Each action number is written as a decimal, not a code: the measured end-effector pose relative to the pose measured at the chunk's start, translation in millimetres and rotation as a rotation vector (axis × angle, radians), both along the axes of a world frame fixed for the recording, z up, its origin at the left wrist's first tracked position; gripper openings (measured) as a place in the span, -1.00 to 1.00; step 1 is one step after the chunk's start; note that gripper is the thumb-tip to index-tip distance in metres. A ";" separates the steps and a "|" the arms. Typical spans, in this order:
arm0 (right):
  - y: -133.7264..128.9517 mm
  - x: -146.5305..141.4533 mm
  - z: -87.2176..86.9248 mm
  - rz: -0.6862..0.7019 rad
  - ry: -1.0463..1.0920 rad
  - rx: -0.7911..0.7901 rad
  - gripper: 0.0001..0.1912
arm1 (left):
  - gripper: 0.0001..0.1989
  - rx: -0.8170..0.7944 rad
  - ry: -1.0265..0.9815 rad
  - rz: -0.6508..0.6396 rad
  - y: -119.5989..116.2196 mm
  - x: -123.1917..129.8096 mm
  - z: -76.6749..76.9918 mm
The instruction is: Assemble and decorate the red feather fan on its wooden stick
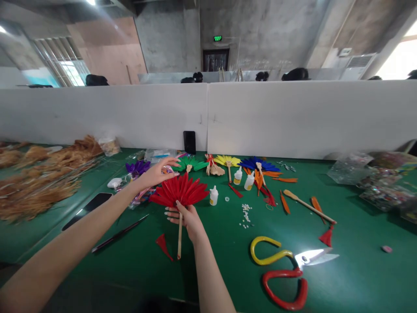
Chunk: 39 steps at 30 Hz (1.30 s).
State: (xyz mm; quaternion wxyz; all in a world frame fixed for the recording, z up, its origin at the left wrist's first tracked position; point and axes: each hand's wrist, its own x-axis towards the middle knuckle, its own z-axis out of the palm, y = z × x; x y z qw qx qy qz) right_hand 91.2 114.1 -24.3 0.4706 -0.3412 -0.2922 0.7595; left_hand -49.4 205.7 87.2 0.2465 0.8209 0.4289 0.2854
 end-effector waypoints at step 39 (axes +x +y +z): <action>2.6 -3.9 0.5 -0.040 -0.020 -0.074 -0.60 | -0.65 -0.193 0.173 -0.241 28.0 50.0 -24.0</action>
